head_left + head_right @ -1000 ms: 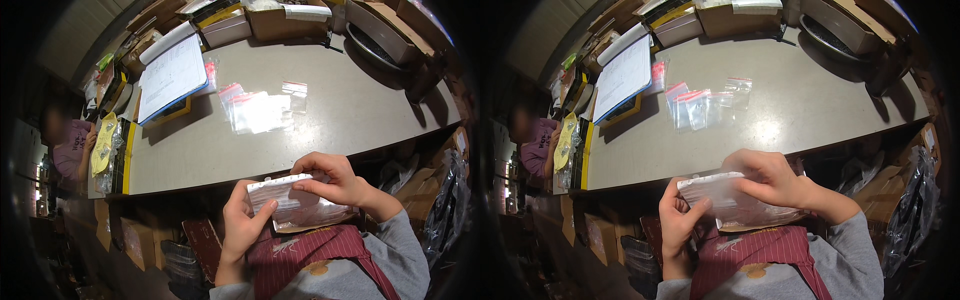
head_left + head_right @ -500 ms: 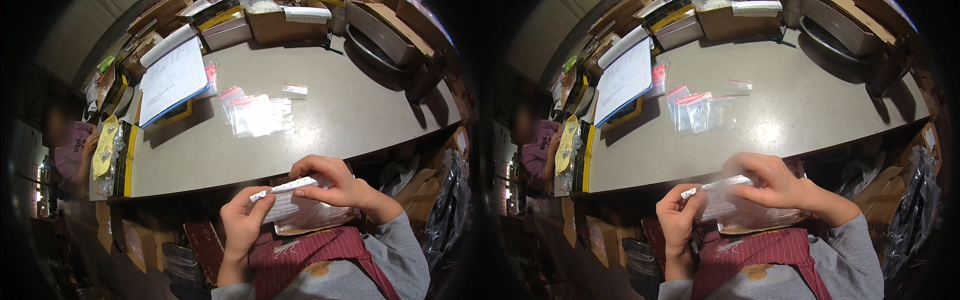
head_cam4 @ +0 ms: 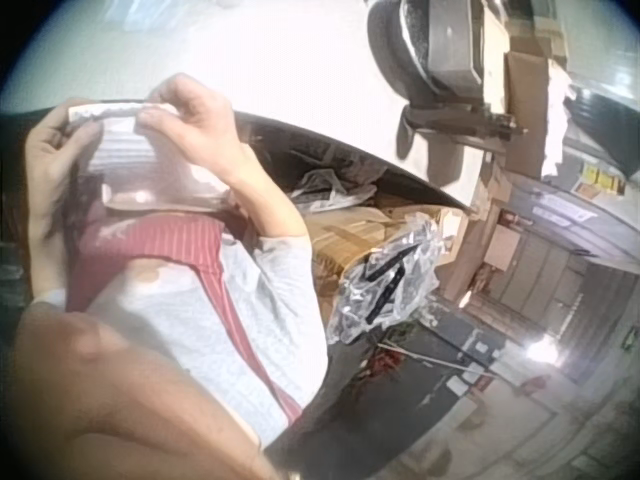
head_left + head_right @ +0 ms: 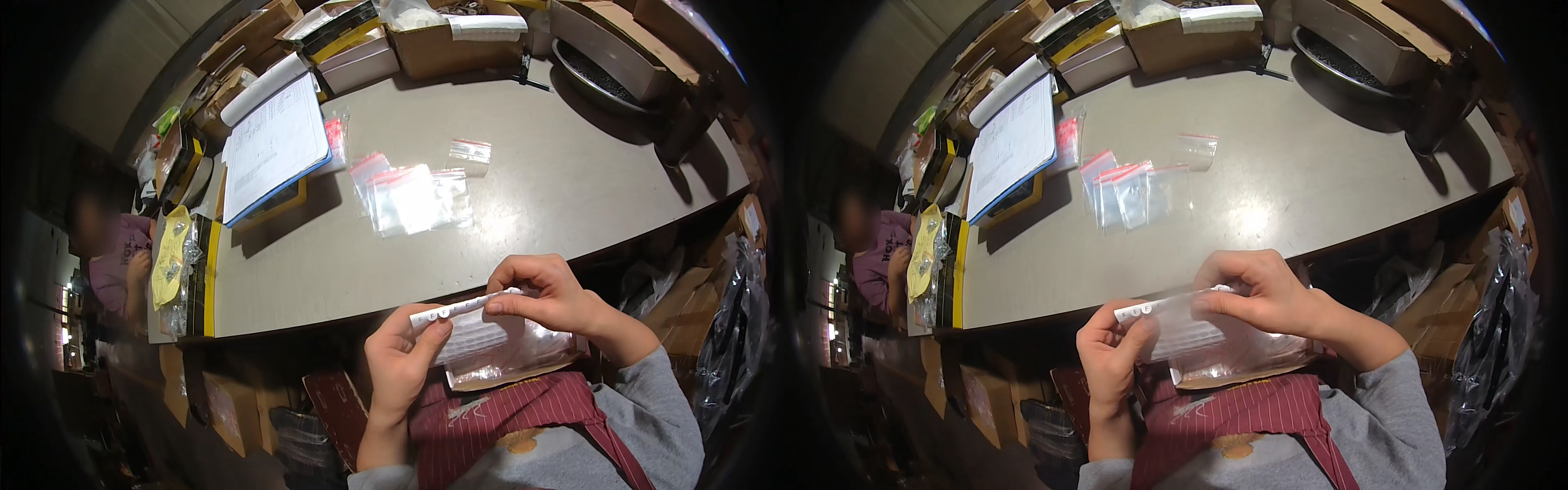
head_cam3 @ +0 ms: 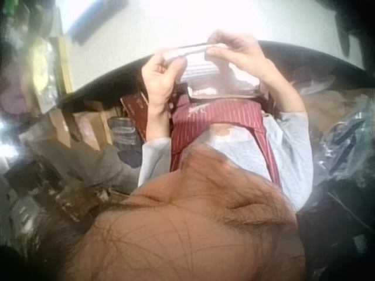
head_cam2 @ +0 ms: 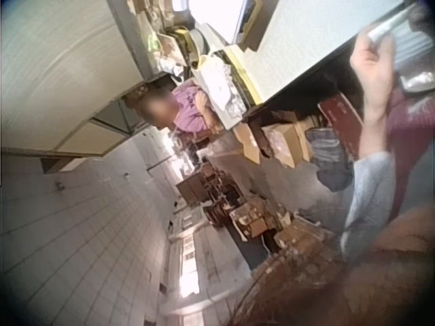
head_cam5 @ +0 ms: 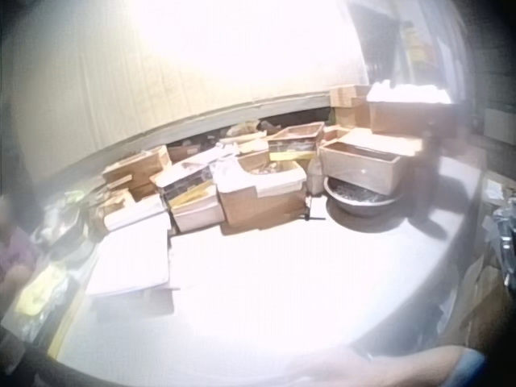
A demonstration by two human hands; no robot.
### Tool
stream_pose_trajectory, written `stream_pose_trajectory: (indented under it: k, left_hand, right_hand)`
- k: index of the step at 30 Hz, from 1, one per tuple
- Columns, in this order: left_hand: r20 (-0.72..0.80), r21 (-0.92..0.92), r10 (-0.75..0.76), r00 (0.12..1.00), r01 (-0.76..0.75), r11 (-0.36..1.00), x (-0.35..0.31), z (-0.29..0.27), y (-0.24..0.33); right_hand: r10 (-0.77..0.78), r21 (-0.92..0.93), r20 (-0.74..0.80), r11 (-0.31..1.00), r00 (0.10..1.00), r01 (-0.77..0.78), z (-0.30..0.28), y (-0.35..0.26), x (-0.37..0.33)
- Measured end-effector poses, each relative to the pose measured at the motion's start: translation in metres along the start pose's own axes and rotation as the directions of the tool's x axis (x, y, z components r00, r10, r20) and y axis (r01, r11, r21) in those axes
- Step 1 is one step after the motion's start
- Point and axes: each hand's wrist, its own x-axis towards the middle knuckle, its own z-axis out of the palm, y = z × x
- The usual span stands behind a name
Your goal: The person repeatedly picks small white objects from a sheet and places them into clear plastic bags on a table. The person handles the objects one at a time and arranges the filled bags on the table.
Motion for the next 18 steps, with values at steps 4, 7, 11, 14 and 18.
stream_pose_trajectory:
  k: [4, 7, 11, 14, 18]
  left_hand:
    - [0.003, 0.202, 0.143, 0.990, -0.140, 0.969, 0.008, 0.001, -0.007]
    - [0.045, 0.419, 0.254, 0.966, -0.249, 0.873, 0.018, 0.005, -0.005]
    - [0.080, 0.472, 0.306, 0.949, -0.307, 0.827, 0.028, 0.008, -0.002]
    - [0.053, 0.416, 0.257, 0.965, -0.256, 0.873, 0.036, 0.006, -0.001]
    - [0.002, 0.299, 0.196, 0.981, -0.188, 0.936, 0.052, 0.001, -0.003]
  right_hand:
    - [-0.277, -0.292, 0.002, 0.919, 0.961, 0.265, -0.009, -0.011, 0.011]
    - [-0.368, -0.480, 0.092, 0.798, 0.925, 0.365, -0.017, -0.026, 0.020]
    - [-0.339, -0.622, 0.199, 0.681, 0.920, 0.385, -0.021, -0.033, 0.030]
    - [-0.356, -0.676, 0.188, 0.629, 0.915, 0.384, -0.019, -0.035, 0.035]
    - [-0.472, -0.758, 0.185, 0.490, 0.862, 0.431, -0.014, -0.034, 0.047]
